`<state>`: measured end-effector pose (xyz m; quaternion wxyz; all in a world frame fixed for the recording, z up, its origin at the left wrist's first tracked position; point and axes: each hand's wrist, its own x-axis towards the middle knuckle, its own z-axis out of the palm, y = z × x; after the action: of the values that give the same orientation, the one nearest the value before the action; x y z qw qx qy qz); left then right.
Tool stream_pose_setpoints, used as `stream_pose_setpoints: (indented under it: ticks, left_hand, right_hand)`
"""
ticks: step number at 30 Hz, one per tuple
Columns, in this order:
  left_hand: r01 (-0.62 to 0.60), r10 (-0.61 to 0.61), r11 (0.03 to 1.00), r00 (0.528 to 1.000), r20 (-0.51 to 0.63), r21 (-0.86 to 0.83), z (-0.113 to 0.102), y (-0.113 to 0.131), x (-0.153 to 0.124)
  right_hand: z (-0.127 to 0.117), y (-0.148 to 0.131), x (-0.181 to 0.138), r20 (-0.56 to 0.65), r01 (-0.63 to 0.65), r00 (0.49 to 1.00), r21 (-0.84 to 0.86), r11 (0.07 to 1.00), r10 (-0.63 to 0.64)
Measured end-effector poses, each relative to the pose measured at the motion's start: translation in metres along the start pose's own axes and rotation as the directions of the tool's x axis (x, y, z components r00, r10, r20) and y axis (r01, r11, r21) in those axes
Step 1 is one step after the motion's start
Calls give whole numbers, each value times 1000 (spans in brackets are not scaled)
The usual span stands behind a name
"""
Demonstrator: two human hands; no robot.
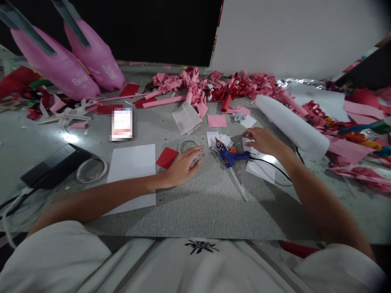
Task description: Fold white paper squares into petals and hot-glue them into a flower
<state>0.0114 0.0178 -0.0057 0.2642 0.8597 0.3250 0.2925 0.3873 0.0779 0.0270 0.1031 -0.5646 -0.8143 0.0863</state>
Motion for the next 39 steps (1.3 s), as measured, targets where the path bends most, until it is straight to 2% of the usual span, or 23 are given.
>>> stream_pose_setpoints:
  ticks: [5, 8, 10, 11, 12, 14, 16, 18, 19, 22, 25, 28, 32, 39]
  left_hand:
    - [-10, 10, 1000, 1000, -9, 9, 2, -2, 0]
    - [-29, 30, 1000, 999, -36, 3, 3, -4, 1]
    - [-34, 32, 999, 998, -62, -20, 3, -3, 1]
    - [-26, 23, 999, 996, -82, -39, 3, -2, 0]
    - [-16, 9, 998, 995, -102, -66, 2, -1, 0]
    - [5, -22, 992, 992, -124, -129, 0, 1, -2]
    - [21, -36, 986, 996, -87, -164, -1, 3, -3]
    - [24, -28, 989, 999, -28, -147, 0, 2, -4]
    - [26, -27, 992, 1000, -5, -123, 1, 1, -4]
    - [57, -57, 997, 998, 10, -53, 4, -3, -3]
    - [82, -81, 996, 996, -32, 28, 6, -5, -2]
    - [62, -57, 993, 997, -56, 104, 5, -4, -2]
    - [61, -52, 988, 997, -64, 144, 5, -2, -2]
    - [38, -30, 983, 998, -50, 180, 6, -4, -2]
  right_hand:
    - [-1, 0, -1, -3, -40, 999, -15, 999, 40]
    - [-9, -15, 2, -52, -45, 998, -25, 999, 44]
    - [-15, -39, 1, -122, -33, 992, -10, 999, 32]
    - [-17, -56, -1, -211, -36, 976, 40, 999, 44]
    - [-16, -75, -4, -247, -18, 968, 123, 992, 49]
    - [-6, -114, -13, -206, 46, 978, 342, 938, 27]
    - [13, -146, -22, -80, 85, 995, 498, 863, -52]
    - [36, -166, -28, -12, 107, 992, 579, 808, -123]
    - [47, -171, -30, -24, 109, 993, 587, 802, -117]
    - [68, -172, -34, -106, 120, 992, 561, 819, -73]
    - [74, -166, -36, -187, 156, 980, 500, 852, -69]
    - [75, -161, -38, -239, 194, 964, 347, 918, -113]
    - [79, -156, -41, -232, 230, 955, 183, 956, -185]
    - [79, -157, -43, -240, 247, 946, 92, 965, -219]
